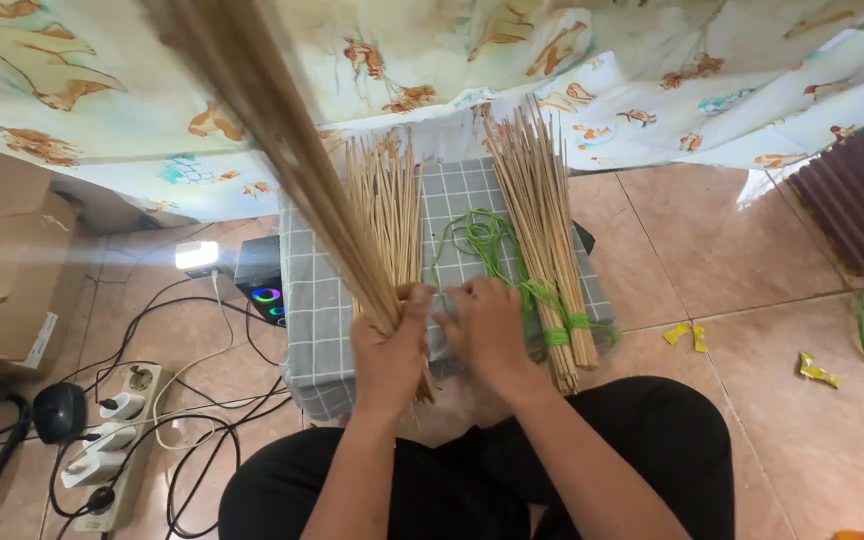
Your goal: Gathering thin wooden sticks into bundles and securing them with green plastic strips.
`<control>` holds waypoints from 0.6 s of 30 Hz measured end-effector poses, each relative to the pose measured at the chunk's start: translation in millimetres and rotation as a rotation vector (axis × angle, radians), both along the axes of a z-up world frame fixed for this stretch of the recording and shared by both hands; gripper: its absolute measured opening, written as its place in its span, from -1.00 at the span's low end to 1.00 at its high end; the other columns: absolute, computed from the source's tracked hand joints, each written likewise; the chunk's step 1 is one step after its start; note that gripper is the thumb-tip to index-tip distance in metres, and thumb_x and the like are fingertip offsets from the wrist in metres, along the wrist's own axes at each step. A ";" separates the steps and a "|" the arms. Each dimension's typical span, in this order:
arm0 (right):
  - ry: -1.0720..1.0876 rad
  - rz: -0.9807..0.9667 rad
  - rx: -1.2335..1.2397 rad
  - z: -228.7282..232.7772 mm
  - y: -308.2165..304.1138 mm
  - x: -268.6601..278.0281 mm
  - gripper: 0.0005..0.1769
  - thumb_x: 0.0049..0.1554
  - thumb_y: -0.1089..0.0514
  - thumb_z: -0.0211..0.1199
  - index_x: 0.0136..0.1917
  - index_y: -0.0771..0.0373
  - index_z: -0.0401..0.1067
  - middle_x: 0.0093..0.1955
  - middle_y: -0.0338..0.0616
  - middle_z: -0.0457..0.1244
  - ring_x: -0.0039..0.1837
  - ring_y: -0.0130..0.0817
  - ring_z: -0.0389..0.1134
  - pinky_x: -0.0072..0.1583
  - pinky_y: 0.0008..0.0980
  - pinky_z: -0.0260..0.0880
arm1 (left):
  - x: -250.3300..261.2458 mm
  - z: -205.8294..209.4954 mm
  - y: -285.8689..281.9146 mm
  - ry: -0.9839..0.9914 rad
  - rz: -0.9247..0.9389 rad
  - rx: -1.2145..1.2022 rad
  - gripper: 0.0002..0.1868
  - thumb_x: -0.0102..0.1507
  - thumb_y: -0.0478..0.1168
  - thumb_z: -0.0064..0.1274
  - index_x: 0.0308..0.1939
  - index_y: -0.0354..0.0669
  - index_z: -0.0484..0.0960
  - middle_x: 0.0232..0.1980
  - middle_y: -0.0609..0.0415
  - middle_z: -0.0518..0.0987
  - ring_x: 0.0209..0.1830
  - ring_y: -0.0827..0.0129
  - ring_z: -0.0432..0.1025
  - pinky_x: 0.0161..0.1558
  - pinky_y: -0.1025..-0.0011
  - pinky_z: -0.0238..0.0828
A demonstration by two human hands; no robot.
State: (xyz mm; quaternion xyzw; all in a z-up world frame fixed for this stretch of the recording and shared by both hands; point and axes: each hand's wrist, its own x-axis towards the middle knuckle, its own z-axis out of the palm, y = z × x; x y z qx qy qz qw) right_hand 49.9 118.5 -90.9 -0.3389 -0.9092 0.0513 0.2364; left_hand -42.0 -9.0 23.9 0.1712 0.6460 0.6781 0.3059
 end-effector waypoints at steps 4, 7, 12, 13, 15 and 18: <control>-0.036 0.014 0.272 -8.6 5.0 -21.8 -0.74 0.07 -0.14 0.29 -0.28 0.03 0.47 -0.24 -0.27 0.24 -0.08 -0.18 0.29 -0.02 -0.15 0.23 | -9.1 -17.5 3.0 -0.051 -0.102 -0.058 -0.66 0.38 -0.11 0.11 -0.03 -0.40 0.70 -0.69 0.00 0.43 -0.74 0.43 0.29 -0.60 0.46 0.24; 0.093 -0.016 -0.123 32.6 2.8 -7.7 -0.89 0.14 0.13 0.24 -0.06 0.16 0.51 -0.21 -0.11 0.34 -0.08 -0.04 0.40 0.04 -0.06 0.31 | -10.4 -18.3 0.7 -0.066 -0.125 -0.118 -0.68 0.37 -0.09 0.11 -0.04 -0.29 0.75 -0.63 -0.03 0.50 -0.67 0.37 0.37 -0.53 0.42 0.35; 0.364 0.070 -0.467 82.7 -6.1 16.7 -0.83 0.34 0.11 0.07 0.08 0.17 0.44 -0.24 -0.07 0.37 -0.14 -0.07 0.45 -0.02 -0.08 0.43 | -9.5 -5.8 17.1 -0.107 -0.138 -0.212 -0.66 0.33 -0.02 0.15 -0.13 -0.25 0.77 -0.62 0.03 0.47 -0.64 0.39 0.34 -0.53 0.38 0.28; 0.378 0.135 -0.477 87.7 -6.4 20.4 -0.82 0.37 0.08 0.06 0.09 0.15 0.45 -0.25 -0.11 0.36 -0.17 -0.14 0.45 -0.03 -0.11 0.47 | -9.3 -3.9 23.9 -0.143 -0.144 -0.214 -0.66 0.31 0.00 0.17 -0.18 -0.24 0.77 -0.61 0.04 0.44 -0.64 0.39 0.32 -0.53 0.36 0.27; 0.368 0.121 -0.460 86.9 -10.3 25.2 -0.81 0.38 0.10 0.03 0.13 0.16 0.42 -0.24 -0.08 0.35 -0.18 -0.09 0.44 -0.06 -0.05 0.48 | -6.5 -11.2 35.2 -0.167 -0.145 -0.189 -0.64 0.32 -0.01 0.17 -0.19 -0.29 0.74 -0.62 0.02 0.42 -0.64 0.39 0.31 -0.53 0.35 0.26; 0.320 0.098 -0.469 80.2 -7.4 28.0 -0.82 0.35 0.15 0.04 0.14 0.18 0.42 -0.22 -0.04 0.38 -0.17 -0.04 0.46 -0.10 -0.02 0.49 | -3.3 -16.1 48.4 -0.206 -0.162 -0.160 -0.67 0.33 -0.05 0.18 -0.25 -0.31 0.69 -0.62 0.02 0.40 -0.65 0.39 0.31 -0.53 0.39 0.27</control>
